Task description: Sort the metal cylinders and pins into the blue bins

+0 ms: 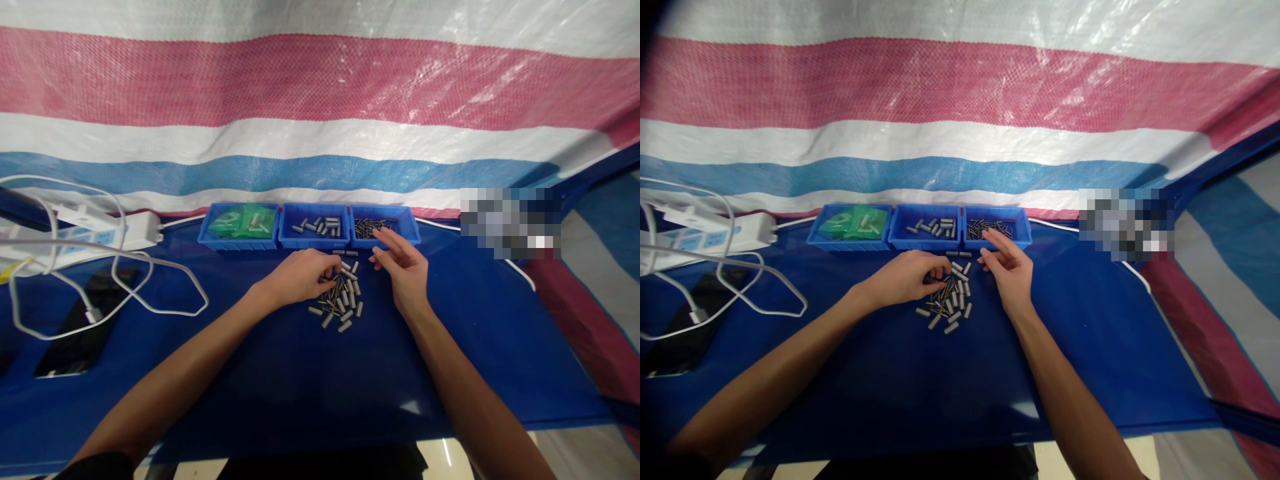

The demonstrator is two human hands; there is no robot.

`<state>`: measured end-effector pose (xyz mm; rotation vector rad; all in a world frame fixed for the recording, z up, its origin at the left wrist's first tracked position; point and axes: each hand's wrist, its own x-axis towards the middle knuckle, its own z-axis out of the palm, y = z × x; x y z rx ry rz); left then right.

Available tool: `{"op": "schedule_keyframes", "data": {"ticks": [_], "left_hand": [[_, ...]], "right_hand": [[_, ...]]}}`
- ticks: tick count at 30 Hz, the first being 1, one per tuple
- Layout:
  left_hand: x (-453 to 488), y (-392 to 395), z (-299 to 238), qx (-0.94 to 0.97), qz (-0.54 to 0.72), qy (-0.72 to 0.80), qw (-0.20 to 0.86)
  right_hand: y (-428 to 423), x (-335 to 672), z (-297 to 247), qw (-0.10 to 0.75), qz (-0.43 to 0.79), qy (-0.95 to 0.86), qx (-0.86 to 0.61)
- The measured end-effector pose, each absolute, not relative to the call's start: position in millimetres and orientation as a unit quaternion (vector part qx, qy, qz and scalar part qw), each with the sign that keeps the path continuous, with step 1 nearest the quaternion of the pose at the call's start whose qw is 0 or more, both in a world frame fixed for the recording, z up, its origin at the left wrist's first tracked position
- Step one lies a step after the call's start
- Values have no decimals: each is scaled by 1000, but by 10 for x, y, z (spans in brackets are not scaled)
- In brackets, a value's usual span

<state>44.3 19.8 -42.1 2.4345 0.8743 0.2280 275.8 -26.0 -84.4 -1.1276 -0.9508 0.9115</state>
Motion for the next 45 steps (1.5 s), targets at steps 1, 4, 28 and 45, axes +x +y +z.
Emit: {"op": "schedule_keyframes", "data": {"ticks": [1, 4, 28, 45], "left_hand": [[453, 191, -422, 900, 85, 325, 278], [481, 182, -447, 888, 91, 323, 315], [415, 252, -466, 871, 87, 283, 392], [309, 384, -393, 717, 201, 322, 584]], "right_hand": [[-258, 2765, -845, 644, 400, -421, -498], [-264, 2762, -847, 633, 401, -431, -503], [-302, 2718, -840, 610, 419, -455, -495], [-338, 2688, -819, 562, 442, -489, -499]]}}
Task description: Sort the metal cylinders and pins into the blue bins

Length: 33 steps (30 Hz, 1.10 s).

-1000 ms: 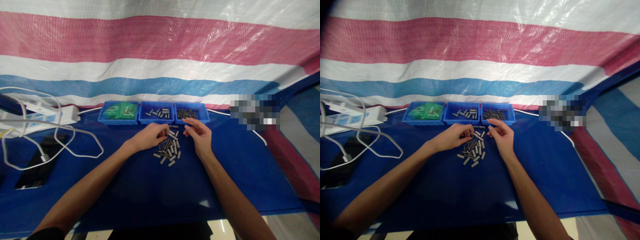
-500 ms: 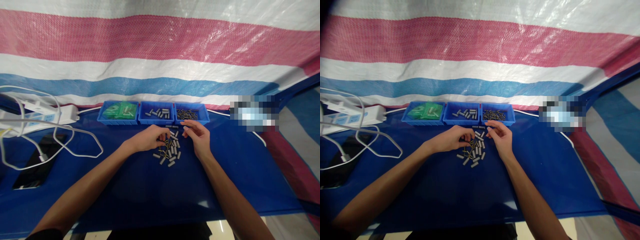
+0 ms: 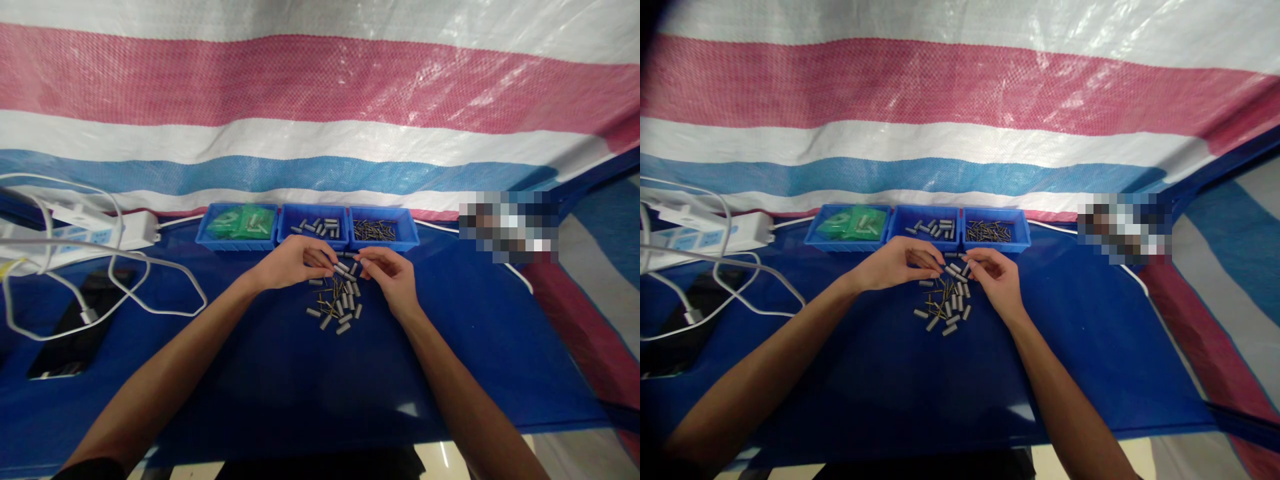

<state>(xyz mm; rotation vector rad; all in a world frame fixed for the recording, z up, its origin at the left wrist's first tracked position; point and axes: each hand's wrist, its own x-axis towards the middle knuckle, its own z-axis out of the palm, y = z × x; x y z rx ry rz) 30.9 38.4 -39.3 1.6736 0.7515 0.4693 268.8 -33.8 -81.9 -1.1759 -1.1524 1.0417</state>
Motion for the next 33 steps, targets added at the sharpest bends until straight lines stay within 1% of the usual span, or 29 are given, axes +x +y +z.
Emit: {"op": "schedule_keyframes", "data": {"ticks": [4, 7, 15, 21, 24, 27, 29, 31, 33], "left_hand": [[364, 370, -386, 657, 246, 346, 623], [413, 343, -394, 624, 277, 356, 638], [446, 315, -388, 622, 291, 369, 626], [465, 277, -412, 657, 282, 363, 598], [456, 282, -415, 701, 269, 365, 551], [399, 329, -407, 795, 220, 372, 426], [350, 365, -408, 853, 180, 348, 344], [315, 385, -425, 889, 152, 304, 308], [304, 384, -453, 906, 131, 269, 301]], "right_hand": [[-387, 2639, -775, 512, 472, -531, -484], [-416, 2601, -754, 495, 508, -534, -460], [-407, 2575, -746, 522, 533, -483, -459], [-405, 2566, -718, 519, 527, -484, -467], [-399, 2569, -735, 519, 518, -486, -475], [-376, 2596, -770, 547, 476, -479, -495], [-354, 2629, -789, 575, 431, -472, -511], [-333, 2667, -799, 599, 392, -466, -519], [-317, 2702, -802, 612, 369, -465, -523]]}}
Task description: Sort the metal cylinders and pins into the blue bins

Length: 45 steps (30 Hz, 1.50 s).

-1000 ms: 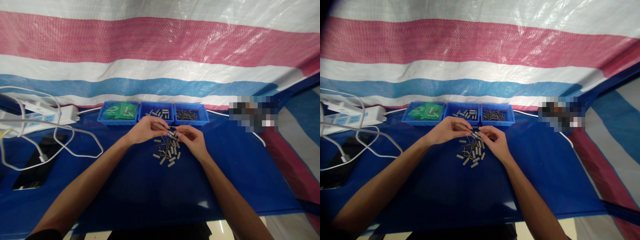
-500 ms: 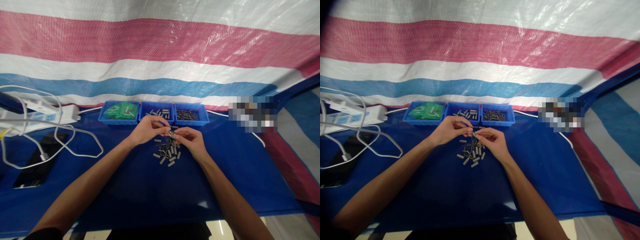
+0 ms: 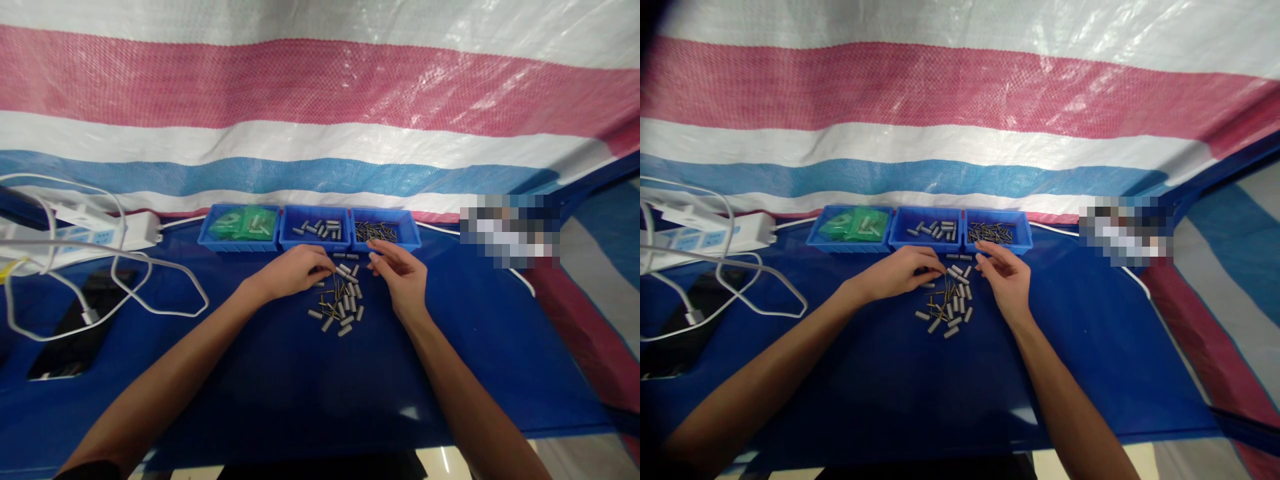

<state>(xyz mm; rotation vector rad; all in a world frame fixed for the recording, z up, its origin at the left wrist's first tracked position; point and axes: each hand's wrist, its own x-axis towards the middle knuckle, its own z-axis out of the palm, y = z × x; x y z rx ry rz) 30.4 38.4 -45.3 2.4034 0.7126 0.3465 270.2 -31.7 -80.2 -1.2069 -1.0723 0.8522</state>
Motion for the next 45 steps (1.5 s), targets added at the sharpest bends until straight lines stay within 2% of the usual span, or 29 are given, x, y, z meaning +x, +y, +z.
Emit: {"op": "schedule_keyframes", "data": {"ticks": [10, 17, 21, 28, 39, 45], "left_hand": [[301, 370, -452, 922, 67, 292, 245], [277, 347, -418, 912, 32, 319, 255], [259, 323, -359, 906, 56, 312, 280], [303, 275, -265, 898, 103, 293, 311], [374, 173, -287, 909, 72, 305, 274], [360, 204, -264, 900, 129, 292, 298]], "right_hand": [[-313, 2727, -835, 602, 376, -477, -518], [-321, 2712, -825, 601, 398, -468, -511], [-331, 2696, -826, 591, 416, -475, -502], [-381, 2623, -832, 508, 454, -522, -513], [-410, 2618, -783, 457, 385, -638, -486], [-404, 2620, -794, 464, 393, -611, -507]]}}
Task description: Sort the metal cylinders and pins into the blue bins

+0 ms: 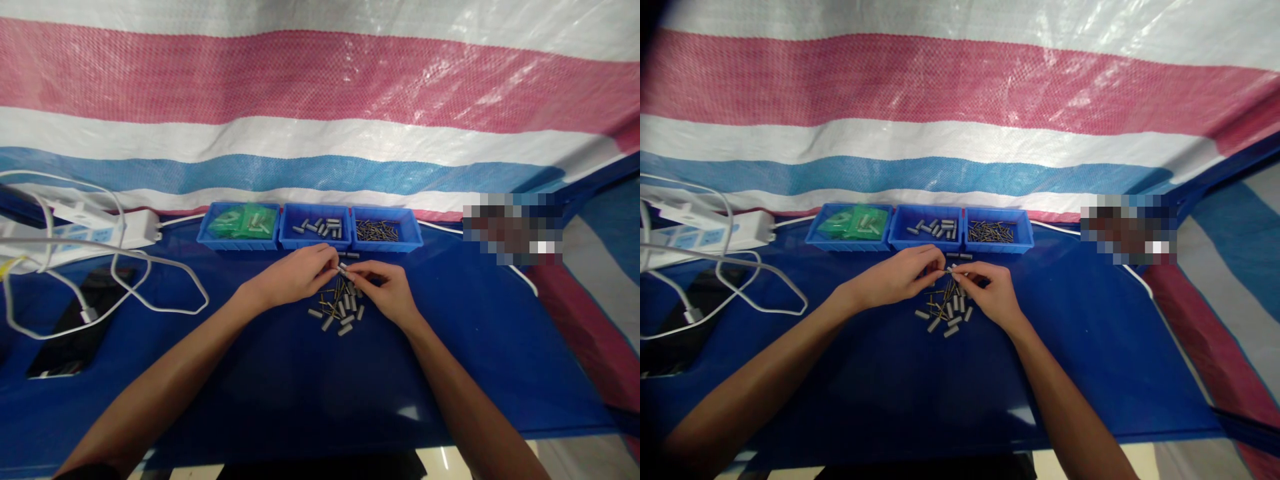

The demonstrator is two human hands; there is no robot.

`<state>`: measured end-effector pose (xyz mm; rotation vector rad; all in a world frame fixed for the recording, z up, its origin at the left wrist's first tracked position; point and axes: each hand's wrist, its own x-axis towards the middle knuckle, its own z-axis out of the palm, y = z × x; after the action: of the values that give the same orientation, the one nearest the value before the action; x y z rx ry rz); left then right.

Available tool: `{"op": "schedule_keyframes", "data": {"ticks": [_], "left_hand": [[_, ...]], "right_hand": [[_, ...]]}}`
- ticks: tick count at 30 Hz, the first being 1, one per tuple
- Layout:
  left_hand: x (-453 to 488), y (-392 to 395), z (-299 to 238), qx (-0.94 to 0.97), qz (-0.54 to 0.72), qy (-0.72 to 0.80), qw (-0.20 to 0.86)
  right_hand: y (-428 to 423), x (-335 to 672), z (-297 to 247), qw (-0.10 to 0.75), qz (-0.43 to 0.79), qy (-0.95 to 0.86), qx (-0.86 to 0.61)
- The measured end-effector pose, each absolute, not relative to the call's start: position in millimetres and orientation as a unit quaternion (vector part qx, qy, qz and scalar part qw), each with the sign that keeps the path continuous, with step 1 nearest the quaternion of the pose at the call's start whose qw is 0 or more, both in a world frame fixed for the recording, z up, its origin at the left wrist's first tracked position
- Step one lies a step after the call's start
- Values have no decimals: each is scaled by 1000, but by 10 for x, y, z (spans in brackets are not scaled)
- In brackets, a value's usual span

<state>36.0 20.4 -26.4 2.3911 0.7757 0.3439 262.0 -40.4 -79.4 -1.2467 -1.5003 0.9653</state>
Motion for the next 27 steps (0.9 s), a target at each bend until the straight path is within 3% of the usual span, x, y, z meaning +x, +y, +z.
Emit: {"op": "schedule_keyframes", "data": {"ticks": [9, 18, 27], "left_hand": [[409, 226, -265, 875, 158, 311, 336], [414, 228, -231, 875, 155, 308, 340], [356, 244, -341, 894, 128, 290, 316]], "right_hand": [[-385, 2636, -779, 512, 471, -509, -507], [-383, 2620, -747, 509, 504, -487, -500], [-336, 2666, -755, 567, 421, -472, -529]]}}
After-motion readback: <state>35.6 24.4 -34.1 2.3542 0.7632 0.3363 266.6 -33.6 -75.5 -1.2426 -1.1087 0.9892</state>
